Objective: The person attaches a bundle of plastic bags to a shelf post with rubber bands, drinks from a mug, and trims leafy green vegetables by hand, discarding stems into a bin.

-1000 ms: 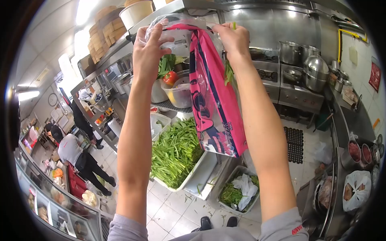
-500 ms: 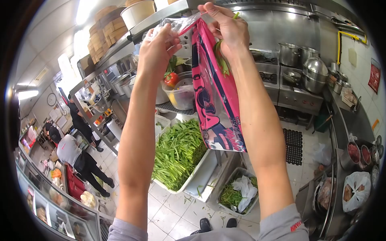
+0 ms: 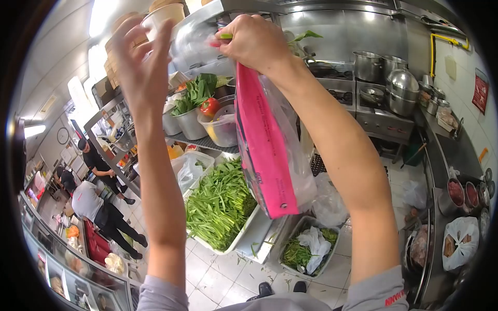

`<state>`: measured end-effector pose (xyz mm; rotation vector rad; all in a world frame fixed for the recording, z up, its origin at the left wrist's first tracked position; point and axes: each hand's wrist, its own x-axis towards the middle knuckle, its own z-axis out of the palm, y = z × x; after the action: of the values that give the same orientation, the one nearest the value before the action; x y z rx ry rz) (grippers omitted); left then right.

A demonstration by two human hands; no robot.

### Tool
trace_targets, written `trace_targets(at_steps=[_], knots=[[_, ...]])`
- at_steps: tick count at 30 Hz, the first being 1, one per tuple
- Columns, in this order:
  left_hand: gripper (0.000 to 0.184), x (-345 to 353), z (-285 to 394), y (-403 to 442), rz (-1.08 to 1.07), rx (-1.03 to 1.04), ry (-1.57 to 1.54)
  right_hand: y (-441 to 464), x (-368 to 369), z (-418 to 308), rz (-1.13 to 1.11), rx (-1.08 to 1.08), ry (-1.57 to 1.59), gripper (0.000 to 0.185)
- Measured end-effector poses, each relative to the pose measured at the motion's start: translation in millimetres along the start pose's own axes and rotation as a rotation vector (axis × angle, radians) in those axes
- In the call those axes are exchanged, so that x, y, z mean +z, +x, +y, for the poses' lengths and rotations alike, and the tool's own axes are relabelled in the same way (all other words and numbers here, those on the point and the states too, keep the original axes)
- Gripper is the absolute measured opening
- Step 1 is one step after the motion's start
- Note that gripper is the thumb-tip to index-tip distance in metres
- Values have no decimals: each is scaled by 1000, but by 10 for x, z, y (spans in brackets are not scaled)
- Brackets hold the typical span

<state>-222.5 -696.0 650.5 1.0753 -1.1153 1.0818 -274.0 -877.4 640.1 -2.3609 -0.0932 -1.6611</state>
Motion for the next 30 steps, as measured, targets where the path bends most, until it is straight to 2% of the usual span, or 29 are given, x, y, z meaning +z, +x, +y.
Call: trace_targets(at_steps=[1, 4, 7, 13, 17, 20, 21, 24, 26, 28, 30], knots=[[30, -18, -16, -65, 68, 135, 33, -9, -35, -15, -3, -47, -66, 20], [30, 163, -82, -232, -370, -140, 123, -17, -15, -130, 18, -104, -256, 21], [32, 224, -234, -171, -475, -364, -16, -20, -18, -178, 36, -73, -327, 21], [34, 227, -341, 137, -809, -654, -192, -125, -46, -133, 98, -281, -318, 22], [32, 139, -444, 222, -924, -791, -501, -127, -95, -204, 89, -332, -285, 24], [29, 136, -556, 244, -955, -826, -464, -124, -119, -167, 60, -347, -316, 24], [26, 167, -581, 249, -980, -814, -422, -134, -125, -143, 54, -359, -354, 23], [27, 283, -601, 216, -864, -810, -334, -131, -90, -118, 97, -365, -400, 21], [29, 370, -410, 156, -705, -700, -175, -102, -87, -137, 126, -346, -408, 17], [30, 453, -379, 157, -640, -588, 78, -105, -32, -86, 196, -310, -426, 16], [32, 517, -410, 73, -413, -193, 525, -136, 19, -97, 245, -312, -411, 15]])
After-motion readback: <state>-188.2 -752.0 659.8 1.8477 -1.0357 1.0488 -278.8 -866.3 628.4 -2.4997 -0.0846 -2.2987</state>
